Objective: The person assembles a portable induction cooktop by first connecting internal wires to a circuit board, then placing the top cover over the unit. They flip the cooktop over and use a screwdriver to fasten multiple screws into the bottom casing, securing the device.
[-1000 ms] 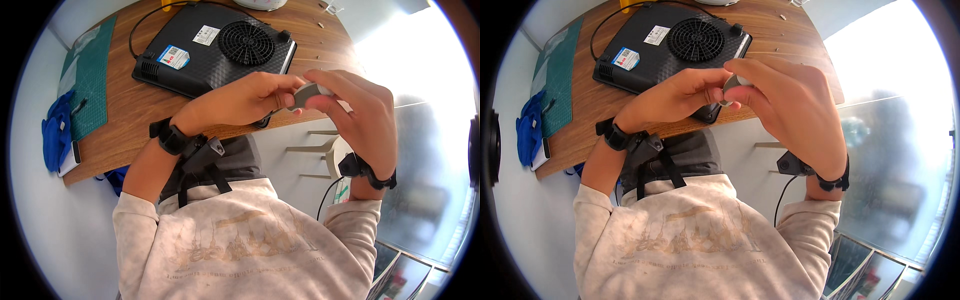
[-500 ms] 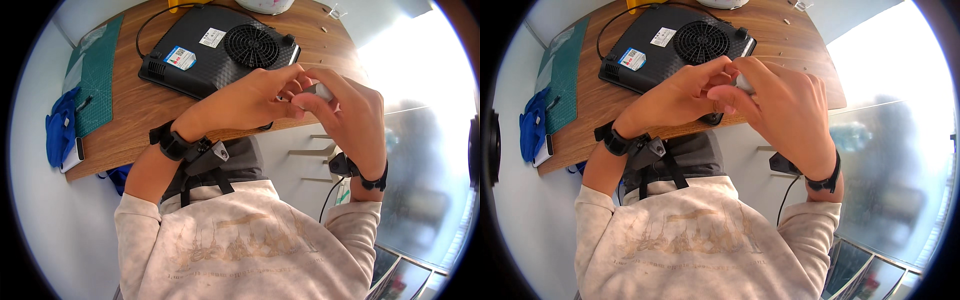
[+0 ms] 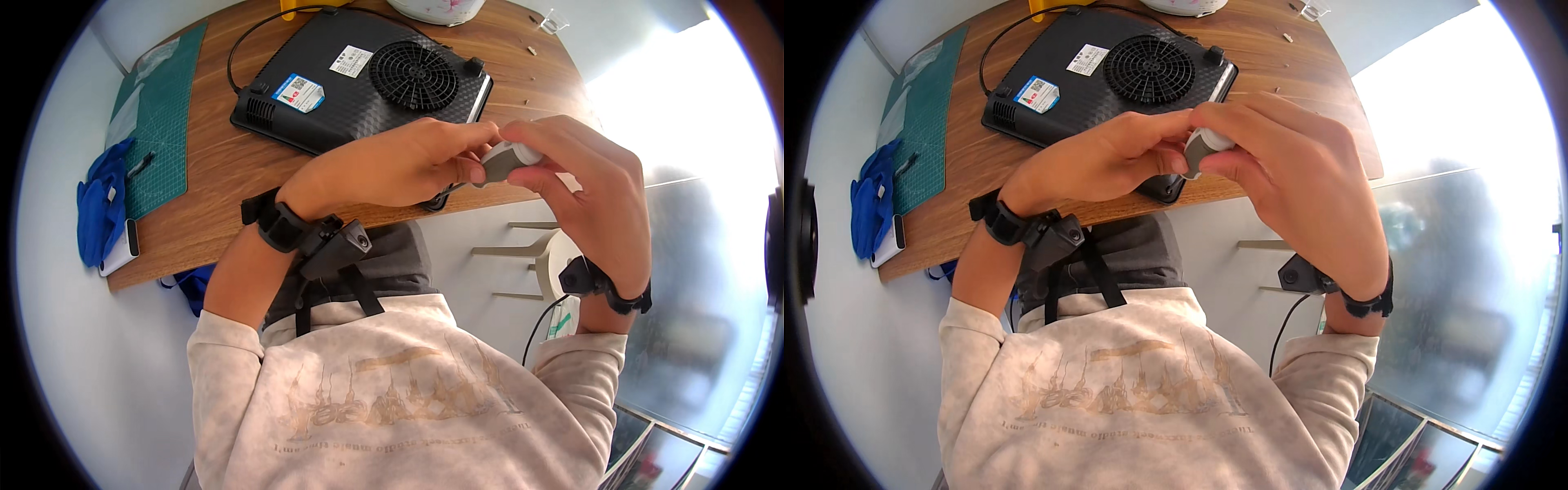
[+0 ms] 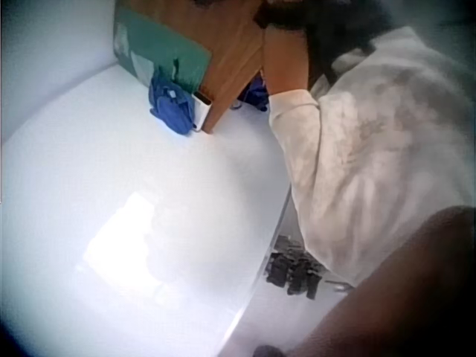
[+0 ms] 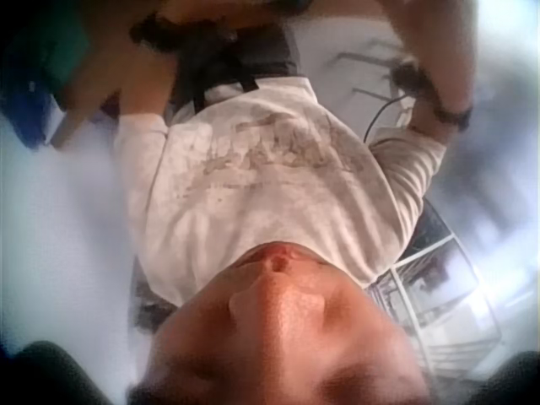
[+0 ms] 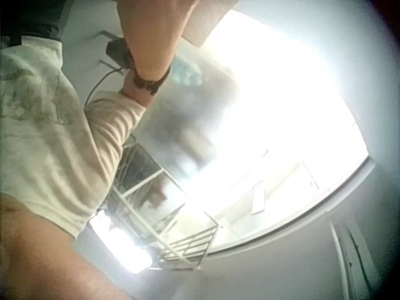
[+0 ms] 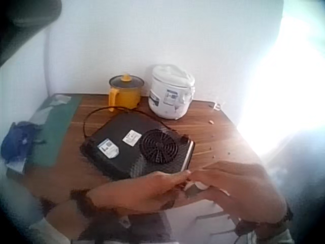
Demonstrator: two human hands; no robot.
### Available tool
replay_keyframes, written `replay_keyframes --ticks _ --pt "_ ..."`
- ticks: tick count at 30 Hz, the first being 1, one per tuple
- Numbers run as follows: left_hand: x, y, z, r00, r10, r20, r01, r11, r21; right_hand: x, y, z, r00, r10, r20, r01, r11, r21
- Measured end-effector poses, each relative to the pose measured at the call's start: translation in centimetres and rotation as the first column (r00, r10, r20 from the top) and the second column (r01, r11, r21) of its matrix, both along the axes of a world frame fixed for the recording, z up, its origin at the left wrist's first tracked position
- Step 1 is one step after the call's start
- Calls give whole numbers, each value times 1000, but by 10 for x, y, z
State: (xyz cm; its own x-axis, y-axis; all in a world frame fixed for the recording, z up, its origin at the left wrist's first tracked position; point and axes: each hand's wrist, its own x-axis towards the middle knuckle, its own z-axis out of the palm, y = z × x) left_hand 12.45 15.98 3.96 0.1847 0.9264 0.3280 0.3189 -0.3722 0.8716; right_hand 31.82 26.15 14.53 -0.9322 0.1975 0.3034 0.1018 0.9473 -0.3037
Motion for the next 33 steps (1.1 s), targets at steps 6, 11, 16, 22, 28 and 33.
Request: replay_keyframes --ticks 6,11,16,22,28,33 --pt "5 -1 13 997 6 74 3 994 -113 -4 4 -6 997 -4 -72 2 1000 -19" --pt "24 -5 29 989 117 86 -102 982 -160 -8 -5 -11 993 -117 -36 117 993 4" --pt "38 6 8 955 73 288 -75 997 -3 -13 -10 -19 989 -112 -93 130 965 227" --pt "37 20 3 972 31 234 -25 999 -26 -6 -10 -19 972 -4 -235 22 997 76" --pt "38 19 2 979 14 202 3 997 -80 10 0 -6 995 89 -44 -97 967 -234" --pt "40 18 2 966 44 253 -41 999 -18 5 -4 -9 998 3 -69 -16 983 -182"
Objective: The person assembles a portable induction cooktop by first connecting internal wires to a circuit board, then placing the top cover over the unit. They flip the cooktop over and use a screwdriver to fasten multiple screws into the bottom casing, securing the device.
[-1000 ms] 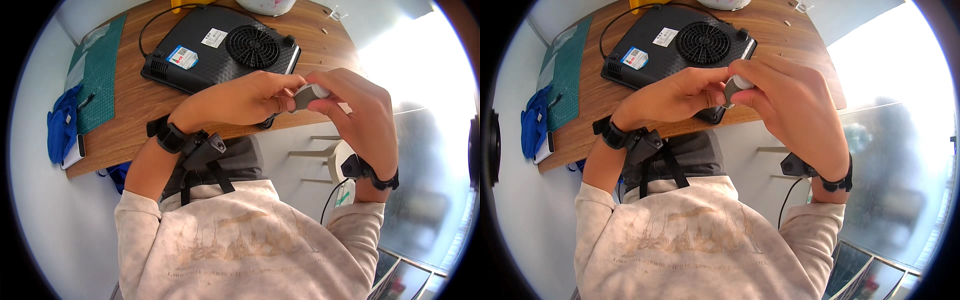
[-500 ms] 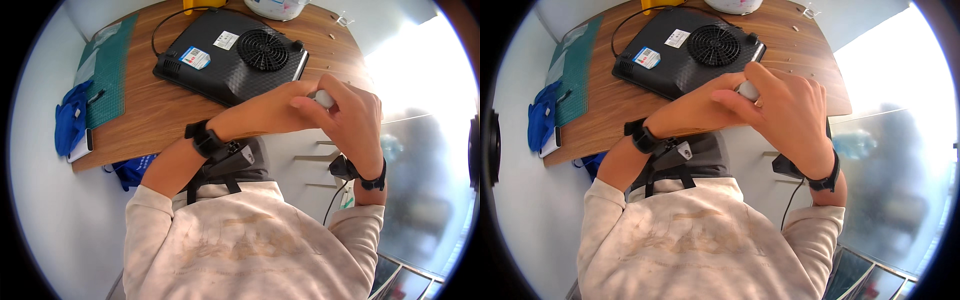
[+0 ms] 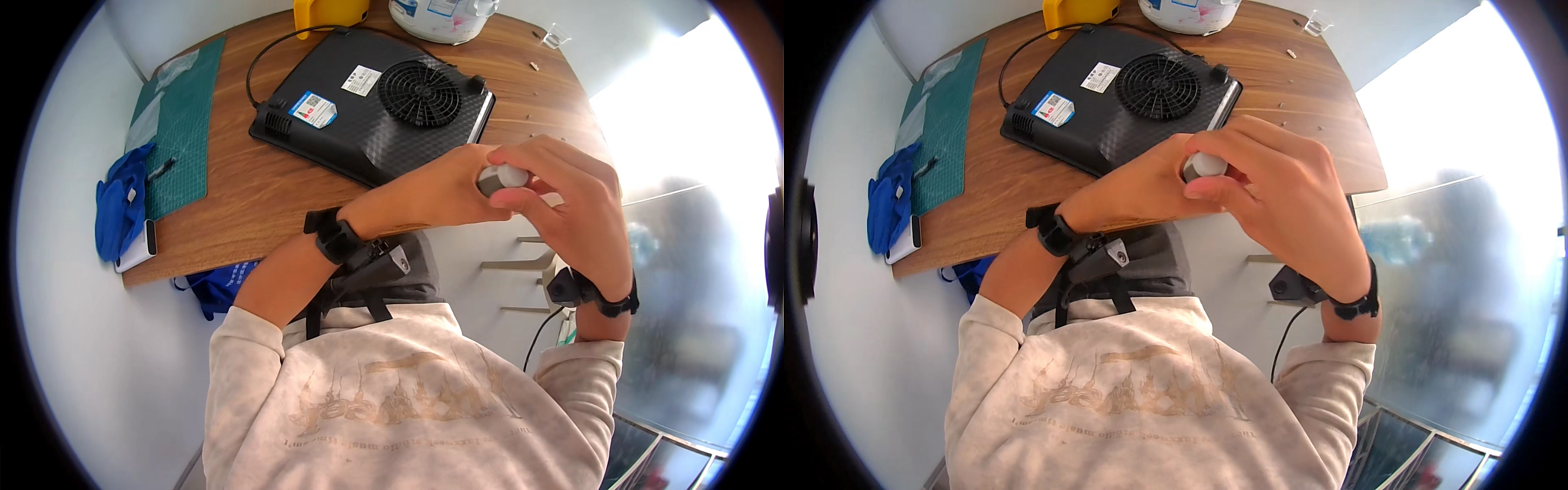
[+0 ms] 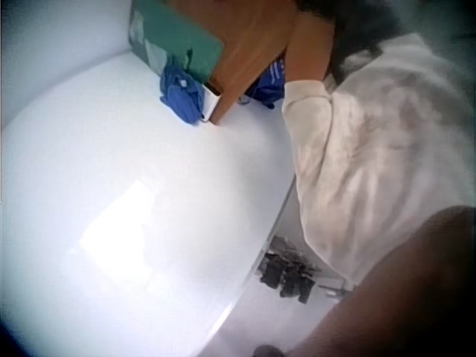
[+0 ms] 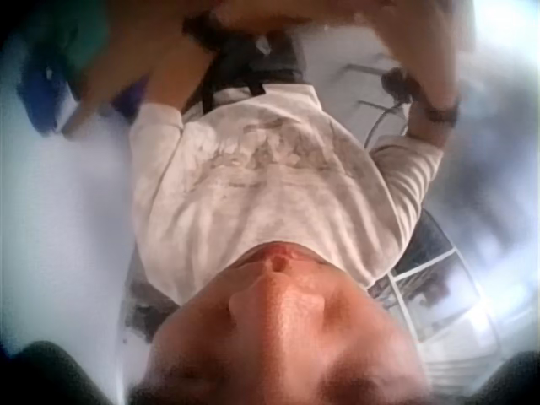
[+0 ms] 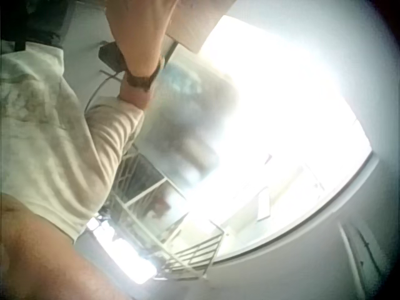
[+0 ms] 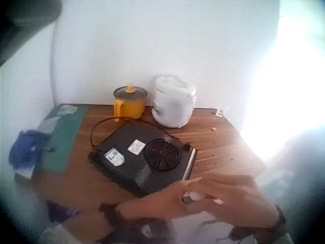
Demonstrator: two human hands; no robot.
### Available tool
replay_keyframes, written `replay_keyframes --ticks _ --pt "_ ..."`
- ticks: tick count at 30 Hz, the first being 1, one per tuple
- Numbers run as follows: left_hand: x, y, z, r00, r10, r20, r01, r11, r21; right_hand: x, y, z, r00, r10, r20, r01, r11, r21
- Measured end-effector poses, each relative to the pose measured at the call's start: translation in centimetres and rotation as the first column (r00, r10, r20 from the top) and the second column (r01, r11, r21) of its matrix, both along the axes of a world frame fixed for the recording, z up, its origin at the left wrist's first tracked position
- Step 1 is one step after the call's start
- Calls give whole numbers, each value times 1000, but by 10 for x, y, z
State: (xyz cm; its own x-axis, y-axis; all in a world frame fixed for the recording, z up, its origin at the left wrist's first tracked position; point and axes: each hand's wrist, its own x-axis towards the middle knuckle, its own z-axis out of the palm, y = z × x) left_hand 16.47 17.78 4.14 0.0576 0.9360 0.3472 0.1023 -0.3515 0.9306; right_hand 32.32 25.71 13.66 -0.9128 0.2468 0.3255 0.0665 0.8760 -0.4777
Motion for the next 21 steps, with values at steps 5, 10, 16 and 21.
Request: replay_keyframes --ticks 5,10,16,21 --pt "13 -2 -1 988 148 40 -151 984 91 -10 1 -9 996 -72 -61 84 968 235" --pt "11 -3 -2 958 258 -130 -220 943 252 -20 2 -16 990 -87 -110 128 883 452" --pt "-5 1 9 1000 20 21 -18 997 -79 -19 5 -14 996 -71 -60 89 912 399" --pt "-1 -2 14 990 57 130 -54 998 -31 -6 13 -7 993 70 -97 -72 997 -19"
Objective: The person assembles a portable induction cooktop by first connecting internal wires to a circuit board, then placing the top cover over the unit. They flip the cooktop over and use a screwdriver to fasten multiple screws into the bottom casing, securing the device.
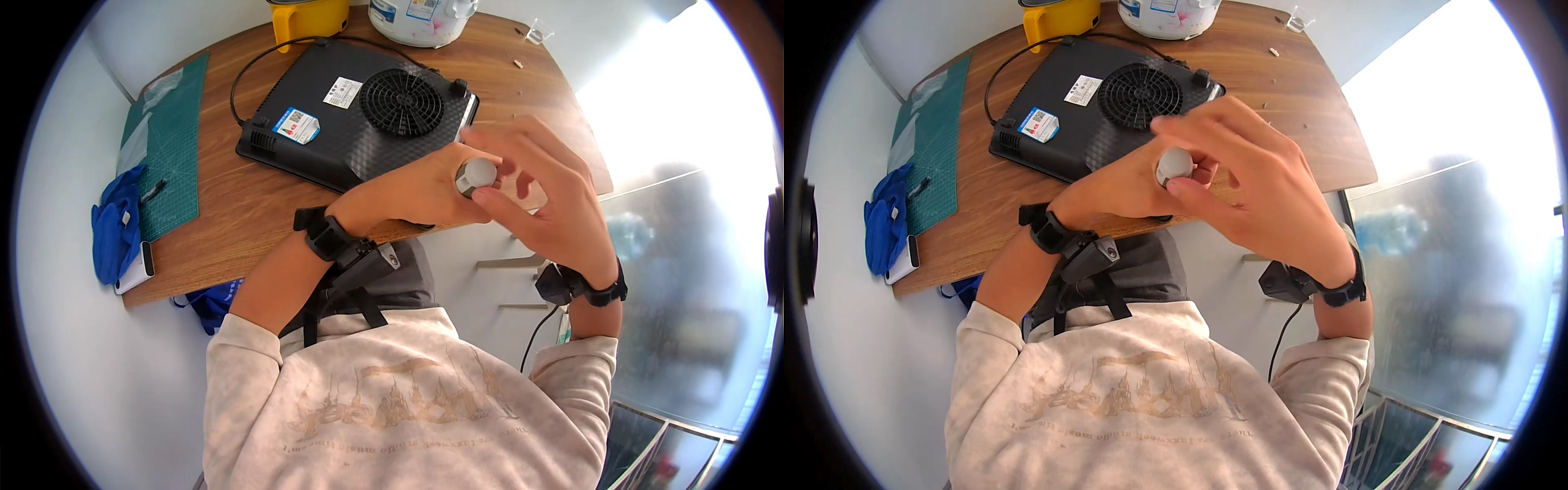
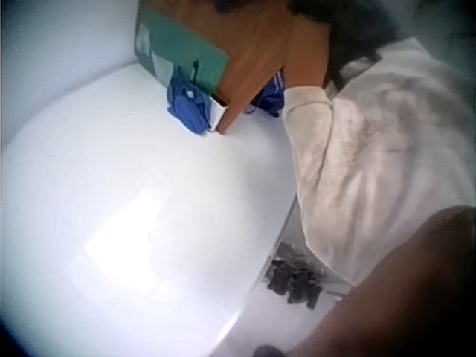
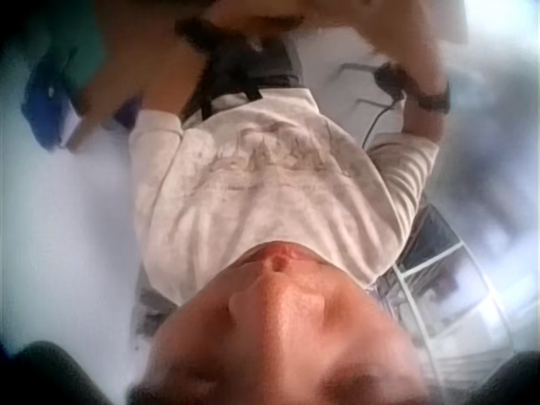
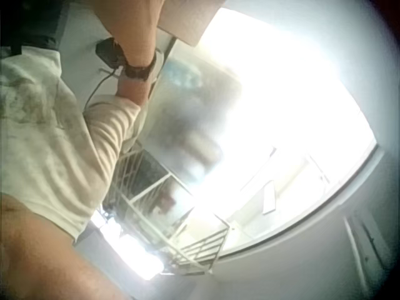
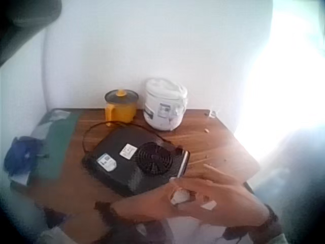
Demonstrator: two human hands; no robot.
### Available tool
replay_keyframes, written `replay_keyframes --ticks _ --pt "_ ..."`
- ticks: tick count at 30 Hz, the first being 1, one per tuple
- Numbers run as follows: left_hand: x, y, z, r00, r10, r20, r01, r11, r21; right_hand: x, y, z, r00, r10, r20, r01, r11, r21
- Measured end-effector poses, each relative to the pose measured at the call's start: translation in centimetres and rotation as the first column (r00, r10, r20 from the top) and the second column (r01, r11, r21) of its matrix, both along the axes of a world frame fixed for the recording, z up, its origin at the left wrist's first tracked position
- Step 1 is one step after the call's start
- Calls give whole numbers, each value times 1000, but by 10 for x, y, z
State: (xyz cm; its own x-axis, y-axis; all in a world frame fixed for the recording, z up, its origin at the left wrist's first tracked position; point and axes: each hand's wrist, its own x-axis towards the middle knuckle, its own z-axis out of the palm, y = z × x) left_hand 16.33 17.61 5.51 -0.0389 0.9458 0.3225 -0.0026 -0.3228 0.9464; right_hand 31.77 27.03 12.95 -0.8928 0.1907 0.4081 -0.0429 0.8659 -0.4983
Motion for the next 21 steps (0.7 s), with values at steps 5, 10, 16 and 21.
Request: replay_keyframes --ticks 5,10,16,21 --pt "-11 16 -5 980 -138 -145 135 990 -32 2 8 -7 999 42 -5 -42 987 -155" --pt "-9 18 2 979 -170 -111 158 982 -106 5 5 -6 995 -96 10 96 976 -195" --pt "-10 16 -6 978 -161 -130 149 984 -97 -7 -1 -12 980 -167 -109 165 986 -24" --pt "-13 14 -19 963 -180 -202 182 983 -11 -16 -6 -20 961 -190 -199 230 952 201"
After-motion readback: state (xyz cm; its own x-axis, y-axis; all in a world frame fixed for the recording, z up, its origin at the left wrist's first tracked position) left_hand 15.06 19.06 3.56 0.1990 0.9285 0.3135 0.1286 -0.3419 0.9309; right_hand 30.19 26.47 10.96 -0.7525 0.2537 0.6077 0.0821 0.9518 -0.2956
